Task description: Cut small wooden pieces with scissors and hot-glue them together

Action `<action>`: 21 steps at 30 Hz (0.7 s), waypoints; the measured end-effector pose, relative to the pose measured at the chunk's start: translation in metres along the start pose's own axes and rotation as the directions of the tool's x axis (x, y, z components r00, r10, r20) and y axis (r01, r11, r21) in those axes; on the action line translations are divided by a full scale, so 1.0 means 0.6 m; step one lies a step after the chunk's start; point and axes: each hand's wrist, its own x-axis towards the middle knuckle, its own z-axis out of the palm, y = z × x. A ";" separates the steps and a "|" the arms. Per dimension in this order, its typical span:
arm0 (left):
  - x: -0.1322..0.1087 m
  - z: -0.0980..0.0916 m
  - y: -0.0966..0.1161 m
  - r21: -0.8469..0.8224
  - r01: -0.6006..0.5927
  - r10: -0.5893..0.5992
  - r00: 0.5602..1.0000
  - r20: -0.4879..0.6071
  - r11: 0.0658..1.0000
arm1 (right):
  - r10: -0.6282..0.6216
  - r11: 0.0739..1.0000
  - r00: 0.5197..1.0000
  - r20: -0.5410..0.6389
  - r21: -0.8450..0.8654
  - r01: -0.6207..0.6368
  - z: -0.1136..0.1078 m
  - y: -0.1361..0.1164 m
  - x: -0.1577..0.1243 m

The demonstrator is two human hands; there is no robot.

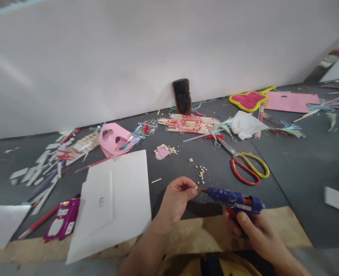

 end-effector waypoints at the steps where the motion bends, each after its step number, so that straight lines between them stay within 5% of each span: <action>1: 0.000 -0.001 0.000 0.001 -0.001 0.001 1.000 0.000 1.000 | -0.005 1.000 1.000 0.018 -0.005 0.005 -0.002 0.002 0.001; 16: 0.002 -0.003 -0.003 0.013 -0.009 0.009 1.000 0.014 1.000 | -0.017 1.000 0.996 0.092 -0.023 0.019 -0.006 0.004 0.003; 21: 0.002 -0.003 -0.002 0.025 -0.007 0.007 1.000 0.008 1.000 | 0.001 1.000 1.000 0.009 -0.017 0.000 0.000 -0.003 0.000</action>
